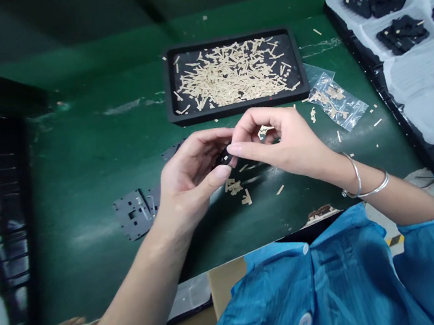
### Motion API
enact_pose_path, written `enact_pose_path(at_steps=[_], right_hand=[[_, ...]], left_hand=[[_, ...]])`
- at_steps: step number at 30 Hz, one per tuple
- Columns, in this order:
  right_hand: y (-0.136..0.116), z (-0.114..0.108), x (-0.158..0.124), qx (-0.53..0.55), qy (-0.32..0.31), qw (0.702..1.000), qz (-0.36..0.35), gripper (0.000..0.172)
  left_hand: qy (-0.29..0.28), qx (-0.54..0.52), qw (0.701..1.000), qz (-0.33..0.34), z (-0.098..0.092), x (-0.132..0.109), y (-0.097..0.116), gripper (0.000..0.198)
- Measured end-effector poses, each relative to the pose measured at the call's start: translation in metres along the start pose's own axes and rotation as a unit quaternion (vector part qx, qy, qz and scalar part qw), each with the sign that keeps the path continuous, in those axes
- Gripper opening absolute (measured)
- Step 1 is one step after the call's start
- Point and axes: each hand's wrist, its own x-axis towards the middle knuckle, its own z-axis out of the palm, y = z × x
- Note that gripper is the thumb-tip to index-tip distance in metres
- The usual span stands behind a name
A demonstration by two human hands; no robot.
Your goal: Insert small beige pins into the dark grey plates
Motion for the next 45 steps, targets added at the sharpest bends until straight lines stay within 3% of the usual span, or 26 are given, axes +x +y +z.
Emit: enact_pose_path(at_steps=[7, 12, 18, 22, 25, 29, 35, 41, 45], right_hand=[[0.0, 0.0, 0.0, 0.015, -0.005, 1.0, -0.002, 0.028], [0.001, 0.003, -0.001, -0.01, 0.004, 1.0, -0.001, 0.027], [0.008, 0.006, -0.005, -0.115, 0.111, 0.985, -0.065, 0.007], [0.01, 0.006, -0.005, -0.145, 0.081, 0.98, -0.106, 0.008], [0.01, 0.007, -0.005, -0.162, 0.063, 0.976, -0.128, 0.007], [0.011, 0.007, -0.005, -0.174, 0.045, 0.975, -0.132, 0.014], [0.015, 0.007, -0.007, -0.261, 0.029, 0.94, -0.216, 0.014], [0.018, 0.012, -0.01, -0.287, 0.013, 0.912, -0.294, 0.018], [0.017, 0.013, -0.011, -0.269, 0.02, 0.919, -0.289, 0.018]], left_hand=[[-0.007, 0.005, 0.999, 0.035, -0.002, 0.0, -0.001, 0.036], [0.009, -0.003, 1.0, 0.021, 0.001, 0.001, -0.004, 0.038], [-0.021, -0.187, 0.982, -0.029, 0.006, 0.005, -0.006, 0.036], [-0.061, -0.29, 0.951, -0.091, 0.009, 0.007, 0.0, 0.041], [-0.06, -0.323, 0.937, -0.116, 0.01, 0.008, 0.001, 0.045], [-0.049, -0.31, 0.94, -0.132, 0.009, 0.009, 0.0, 0.046], [-0.049, -0.27, 0.951, -0.144, 0.008, 0.01, 0.003, 0.033], [-0.069, -0.227, 0.964, -0.12, 0.009, 0.007, -0.003, 0.033], [-0.061, -0.176, 0.978, -0.093, 0.01, 0.005, -0.006, 0.034]])
